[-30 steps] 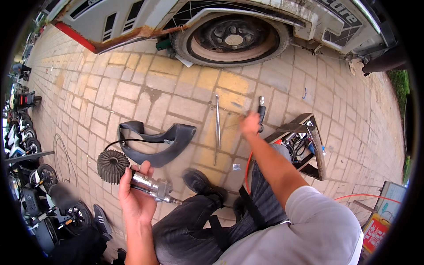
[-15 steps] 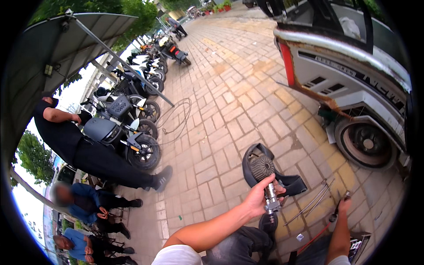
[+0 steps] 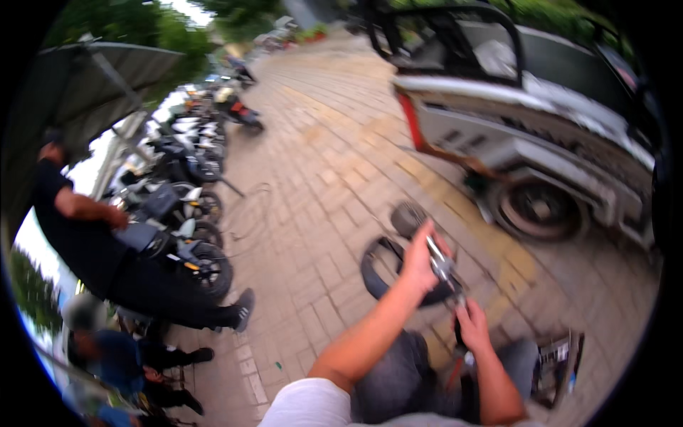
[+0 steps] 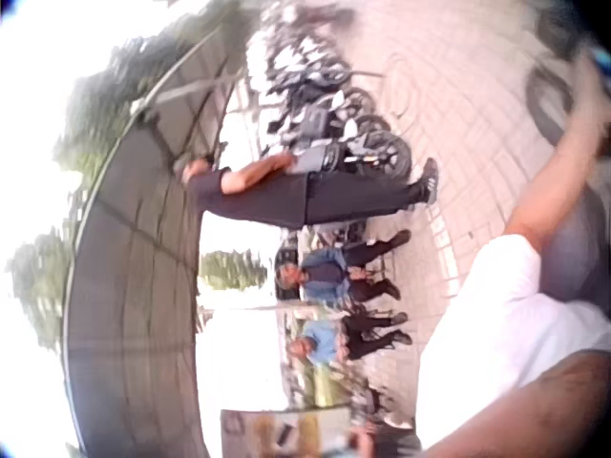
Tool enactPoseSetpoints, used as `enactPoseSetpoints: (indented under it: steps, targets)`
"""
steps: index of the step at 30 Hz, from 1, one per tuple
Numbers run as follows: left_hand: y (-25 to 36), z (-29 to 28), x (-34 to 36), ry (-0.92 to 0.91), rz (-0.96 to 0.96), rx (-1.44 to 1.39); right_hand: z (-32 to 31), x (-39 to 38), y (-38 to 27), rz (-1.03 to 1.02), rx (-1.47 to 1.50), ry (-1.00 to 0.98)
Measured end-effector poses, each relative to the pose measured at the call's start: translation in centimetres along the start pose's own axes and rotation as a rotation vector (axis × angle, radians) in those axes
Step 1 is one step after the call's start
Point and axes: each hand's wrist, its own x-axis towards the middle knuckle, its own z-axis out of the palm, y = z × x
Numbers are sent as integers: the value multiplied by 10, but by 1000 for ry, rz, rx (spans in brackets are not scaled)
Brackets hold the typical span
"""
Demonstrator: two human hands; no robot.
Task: The person removes a tire from a three-wheeled vehicle, places it on the ground, and uses a yellow pneumatic tool to work on the tire surface. The person handles the tire and tool repeatedly while seated on the ground.
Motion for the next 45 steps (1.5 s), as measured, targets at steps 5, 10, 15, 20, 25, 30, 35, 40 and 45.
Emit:
enactPoseSetpoints:
  steps: [5,10,15,20,25,30,35,40,45]
  targets:
    - [7,4,-4,-65,114,-27,25,-4,-64,-173,-302,45]
    - [3,4,-4,-128,30,95,24,-6,-83,-131,-483,74]
    - [1,0,-12,-45,95,259,44,-4,-75,-173,-387,22]
    - [11,7,-31,-195,156,343,56,-11,-55,-270,-391,50]
    - [22,29,-46,-254,190,391,70,-16,-55,-241,-147,65]
    - [31,30,-52,-314,245,419,77,-12,-59,-314,-148,79]
    - [30,31,-47,-254,290,483,82,-6,-62,-322,-119,80]
    - [18,6,-40,-193,244,408,63,-3,-46,-200,-106,-92]
    - [-12,-8,-32,-184,166,474,-42,26,-33,-248,-426,89]
